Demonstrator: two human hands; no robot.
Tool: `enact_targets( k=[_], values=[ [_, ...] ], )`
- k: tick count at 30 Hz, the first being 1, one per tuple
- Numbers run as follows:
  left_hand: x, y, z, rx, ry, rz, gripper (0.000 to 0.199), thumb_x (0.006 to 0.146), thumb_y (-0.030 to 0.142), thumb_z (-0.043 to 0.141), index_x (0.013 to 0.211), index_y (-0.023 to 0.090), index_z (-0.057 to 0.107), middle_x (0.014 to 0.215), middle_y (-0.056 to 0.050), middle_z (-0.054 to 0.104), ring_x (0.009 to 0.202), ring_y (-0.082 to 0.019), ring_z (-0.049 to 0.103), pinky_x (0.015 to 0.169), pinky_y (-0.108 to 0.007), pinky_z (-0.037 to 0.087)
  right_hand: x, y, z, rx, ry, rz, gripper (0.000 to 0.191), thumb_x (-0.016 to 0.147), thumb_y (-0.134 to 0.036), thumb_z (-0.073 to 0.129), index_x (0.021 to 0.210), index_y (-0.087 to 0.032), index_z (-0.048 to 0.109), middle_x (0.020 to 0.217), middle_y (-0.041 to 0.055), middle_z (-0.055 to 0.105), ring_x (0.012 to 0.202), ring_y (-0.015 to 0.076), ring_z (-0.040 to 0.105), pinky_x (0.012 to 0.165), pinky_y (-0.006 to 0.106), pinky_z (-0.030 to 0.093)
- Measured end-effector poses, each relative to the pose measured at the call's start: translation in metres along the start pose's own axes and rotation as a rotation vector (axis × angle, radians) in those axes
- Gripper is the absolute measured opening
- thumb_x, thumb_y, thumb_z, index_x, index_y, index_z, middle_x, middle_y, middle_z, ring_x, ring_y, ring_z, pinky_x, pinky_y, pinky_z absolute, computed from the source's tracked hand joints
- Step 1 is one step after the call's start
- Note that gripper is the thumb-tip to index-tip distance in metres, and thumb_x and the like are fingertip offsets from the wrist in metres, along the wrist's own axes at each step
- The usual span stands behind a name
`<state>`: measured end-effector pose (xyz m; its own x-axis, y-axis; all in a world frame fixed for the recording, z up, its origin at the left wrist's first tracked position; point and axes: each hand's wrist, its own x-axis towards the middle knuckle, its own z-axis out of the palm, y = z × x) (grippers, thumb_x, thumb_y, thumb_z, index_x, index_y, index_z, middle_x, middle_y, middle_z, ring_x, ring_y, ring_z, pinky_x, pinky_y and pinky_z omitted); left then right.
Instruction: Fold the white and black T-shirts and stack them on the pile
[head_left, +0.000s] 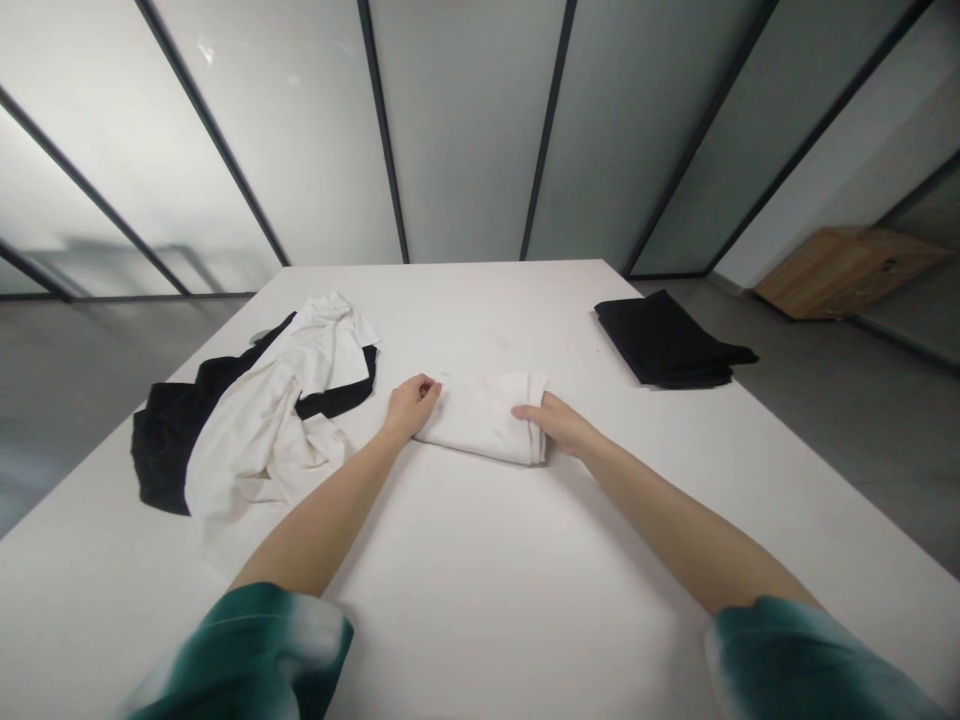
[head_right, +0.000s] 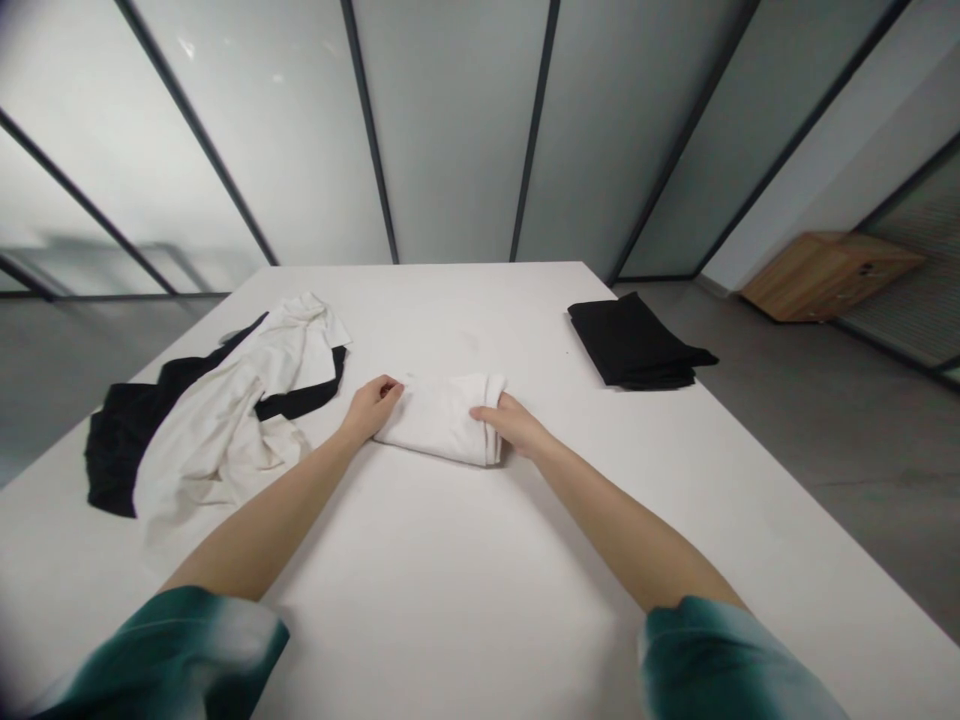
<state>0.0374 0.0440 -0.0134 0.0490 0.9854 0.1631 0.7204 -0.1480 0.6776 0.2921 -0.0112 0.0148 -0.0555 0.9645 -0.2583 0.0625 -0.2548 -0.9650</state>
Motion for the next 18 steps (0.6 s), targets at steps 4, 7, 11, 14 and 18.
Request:
enact_targets(
  k=[4, 7, 11, 14, 18],
  values=[
    [0.002, -0.002, -0.003, -0.111, 0.068, -0.024, 0.024, 0.088, 0.038, 0.048, 0.078, 0.021, 0.061, 0.073, -0.001, 0.065, 0.075, -0.019, 0.058, 0.072, -0.03, 0.044, -0.001, -0.006, -0.006, -0.165, -0.009, -0.04, 0.037, 0.078, -0.015, 0.056, 0.114, -0.018, 0.065, 0.115, 0.0093, 0.074, 0.109, 0.0248, 0.068, 0.097, 0.043, 0.053],
    [0.004, -0.004, -0.006, -0.168, 0.112, -0.029, 0.025, 0.088, 0.039, 0.046, 0.073, 0.021, 0.056, 0.068, 0.0, 0.061, 0.073, -0.018, 0.056, 0.07, -0.029, 0.043, 0.001, -0.021, -0.021, -0.015, 0.023, 0.0, 0.032, 0.078, -0.016, 0.057, 0.108, -0.016, 0.065, 0.097, 0.0117, 0.076, 0.094, 0.0258, 0.071, 0.085, 0.04, 0.058],
    [0.005, -0.007, -0.005, -0.205, 0.121, -0.022, 0.027, 0.086, 0.042, 0.045, 0.071, 0.022, 0.055, 0.064, 0.001, 0.056, 0.069, -0.018, 0.053, 0.066, -0.029, 0.04, 0.004, -0.047, -0.056, 0.267, 0.253, -0.153, 0.019, 0.074, -0.018, 0.059, 0.093, -0.019, 0.063, 0.083, 0.0069, 0.072, 0.086, 0.025, 0.071, 0.075, 0.037, 0.06],
    [0.005, -0.009, -0.003, -0.226, 0.125, -0.014, 0.026, 0.084, 0.042, 0.046, 0.072, 0.021, 0.055, 0.063, 0.001, 0.056, 0.067, -0.018, 0.053, 0.066, -0.03, 0.039, 0.001, -0.067, -0.083, 0.482, 0.355, -0.286, 0.015, 0.071, -0.013, 0.06, 0.084, -0.021, 0.058, 0.075, 0.0011, 0.067, 0.076, 0.0201, 0.069, 0.068, 0.033, 0.06],
    [0.005, -0.009, -0.002, -0.238, 0.123, -0.017, 0.023, 0.082, 0.041, 0.049, 0.072, 0.021, 0.055, 0.063, 0.001, 0.055, 0.066, -0.017, 0.053, 0.065, -0.029, 0.04, -0.012, -0.091, -0.113, 0.73, 0.508, -0.374, 0.021, 0.071, -0.002, 0.057, 0.074, -0.021, 0.049, 0.065, -0.0068, 0.057, 0.055, 0.0083, 0.059, 0.052, 0.017, 0.052]
  ],
)
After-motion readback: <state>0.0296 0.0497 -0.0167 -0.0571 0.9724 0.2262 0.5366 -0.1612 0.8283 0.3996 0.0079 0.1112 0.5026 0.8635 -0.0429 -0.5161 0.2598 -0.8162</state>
